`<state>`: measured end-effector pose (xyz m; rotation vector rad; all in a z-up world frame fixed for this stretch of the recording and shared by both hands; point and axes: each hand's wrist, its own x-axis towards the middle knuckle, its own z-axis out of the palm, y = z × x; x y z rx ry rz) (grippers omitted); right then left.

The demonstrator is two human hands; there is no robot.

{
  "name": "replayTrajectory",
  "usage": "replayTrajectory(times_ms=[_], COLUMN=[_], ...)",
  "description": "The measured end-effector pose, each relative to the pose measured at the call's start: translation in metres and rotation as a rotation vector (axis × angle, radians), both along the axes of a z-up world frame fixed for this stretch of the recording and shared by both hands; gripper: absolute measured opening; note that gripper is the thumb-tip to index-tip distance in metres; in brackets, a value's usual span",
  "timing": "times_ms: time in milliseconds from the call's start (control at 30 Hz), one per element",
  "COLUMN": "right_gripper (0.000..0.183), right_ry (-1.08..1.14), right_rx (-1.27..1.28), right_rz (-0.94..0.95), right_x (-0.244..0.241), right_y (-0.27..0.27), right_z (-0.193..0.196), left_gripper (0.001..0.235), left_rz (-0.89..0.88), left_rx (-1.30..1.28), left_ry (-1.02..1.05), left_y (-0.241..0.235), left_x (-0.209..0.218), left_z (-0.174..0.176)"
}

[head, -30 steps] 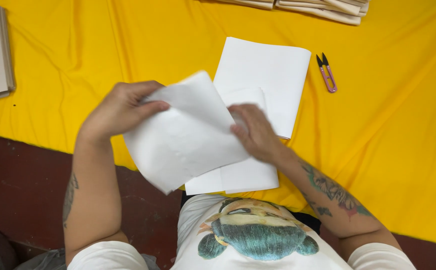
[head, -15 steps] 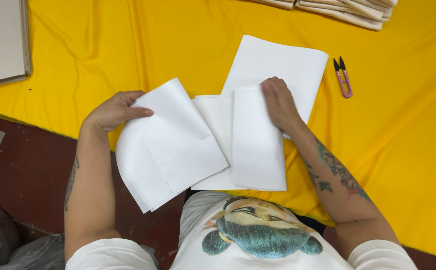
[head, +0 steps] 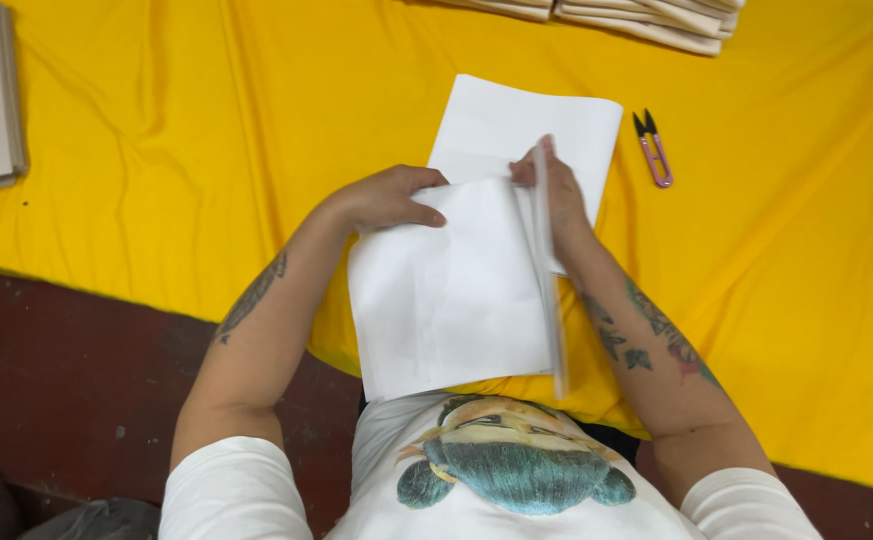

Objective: Inserting tissue paper into folded t-shirts and organizing them into stacks on a work table.

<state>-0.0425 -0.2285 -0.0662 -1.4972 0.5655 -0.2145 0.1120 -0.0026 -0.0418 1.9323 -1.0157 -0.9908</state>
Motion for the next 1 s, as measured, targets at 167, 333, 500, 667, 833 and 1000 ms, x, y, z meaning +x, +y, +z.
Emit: replayTrajectory(times_ms=[167,333,500,667,833,1000], right_gripper=[0.026,0.039,0.075,0.073,0.085,0.062], right_ry=[-0.132,-0.309,-0.011,0.055,-0.030,-0.180], right_rx=[-0.644,-0.866,-0.024,-0.124,-0.058,-0.425], right_rz=[-0.007,-0.272,-0.250,-0.147,-0.181,-0.309], right_x=[-0.008,-0.044,-0.068,-0.041,-0.025,-0.074], right_y=[0.020,-0.021,-0.017,-0.034,-0.044,-0.117], right_z=[0.013,0.007,0.031,0.021,0.009,0.030], left_gripper=[0.044,0.038,0.055,0.049,0.049,0.049], left_rz=[-0.004,0.168,0.274,0.287,0.284,0.266], left_rx=[0.076,0.011,-0.073,-0.357,-0.383,-0.328], left_ry=[-0.176,-0.360,-0.444,-0.728,-0.925,-1.095], left_y=[-0.012,0.007,0.008,-0.004,-0.006,-0.003], left_x=[-0.026,-0.015,-0.054,-0.073,-0.075,-0.077], left_z=[0.023,0.011,-0.005,-0.044,-0.046,-0.057])
